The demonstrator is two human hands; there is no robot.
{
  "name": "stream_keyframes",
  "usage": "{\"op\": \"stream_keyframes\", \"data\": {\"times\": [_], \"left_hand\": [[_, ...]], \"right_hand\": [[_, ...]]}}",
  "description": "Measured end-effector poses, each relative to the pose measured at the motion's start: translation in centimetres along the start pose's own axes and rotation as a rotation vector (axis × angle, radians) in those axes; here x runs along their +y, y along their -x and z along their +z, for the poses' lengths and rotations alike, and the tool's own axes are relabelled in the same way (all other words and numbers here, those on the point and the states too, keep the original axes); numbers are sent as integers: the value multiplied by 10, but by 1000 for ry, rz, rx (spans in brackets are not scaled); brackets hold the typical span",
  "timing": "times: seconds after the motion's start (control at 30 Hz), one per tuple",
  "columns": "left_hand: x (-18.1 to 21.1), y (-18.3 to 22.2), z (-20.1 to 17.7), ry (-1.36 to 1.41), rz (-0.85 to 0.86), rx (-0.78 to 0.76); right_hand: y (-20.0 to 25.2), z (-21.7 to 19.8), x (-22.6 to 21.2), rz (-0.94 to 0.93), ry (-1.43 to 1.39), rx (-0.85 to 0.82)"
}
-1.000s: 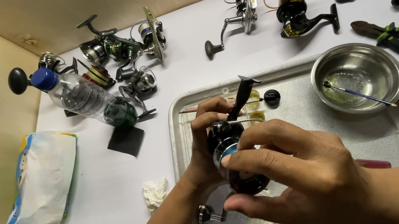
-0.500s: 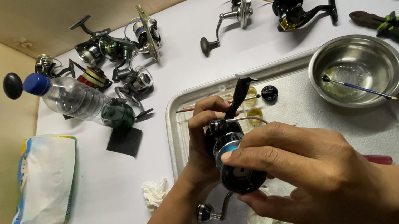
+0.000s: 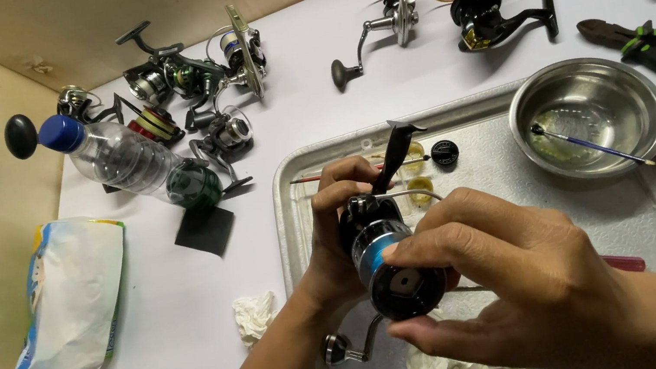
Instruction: Reassembling and cleaning a fishing reel on a workbench, including fitting the spool and wiping the exterior.
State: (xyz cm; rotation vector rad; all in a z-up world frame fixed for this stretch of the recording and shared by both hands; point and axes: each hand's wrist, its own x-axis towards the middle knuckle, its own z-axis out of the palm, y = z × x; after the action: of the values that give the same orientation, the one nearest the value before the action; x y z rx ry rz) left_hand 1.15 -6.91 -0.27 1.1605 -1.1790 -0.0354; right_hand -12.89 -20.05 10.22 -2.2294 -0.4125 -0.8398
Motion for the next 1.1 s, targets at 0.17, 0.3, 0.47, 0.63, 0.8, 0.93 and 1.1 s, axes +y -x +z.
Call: {"op": "stream_keyframes", "data": {"times": [0.17,0.3,0.47,0.63,0.8,0.93,1.1], "left_hand": [[-2,1,-1,-36,23,6],[-5,2,-3,-17,33,-14],[-5,2,-2,-21,44,3],[0,1,-1,-122,35,41],[-1,2,-2,-142,21,34],[1,1,-2,-155,35,26],[4,0,-2,-166,12,39]], "right_hand": [[-1,1,2,22,-14,12],[5,6,7,40,-22,18],[4,9,6,-7,60,36],[2,10,8,-78,195,-1],[-1,10,9,-58,155,-5],[-1,13,10,-24,124,-10],[-2,8,11,-49,118,-25]]}}
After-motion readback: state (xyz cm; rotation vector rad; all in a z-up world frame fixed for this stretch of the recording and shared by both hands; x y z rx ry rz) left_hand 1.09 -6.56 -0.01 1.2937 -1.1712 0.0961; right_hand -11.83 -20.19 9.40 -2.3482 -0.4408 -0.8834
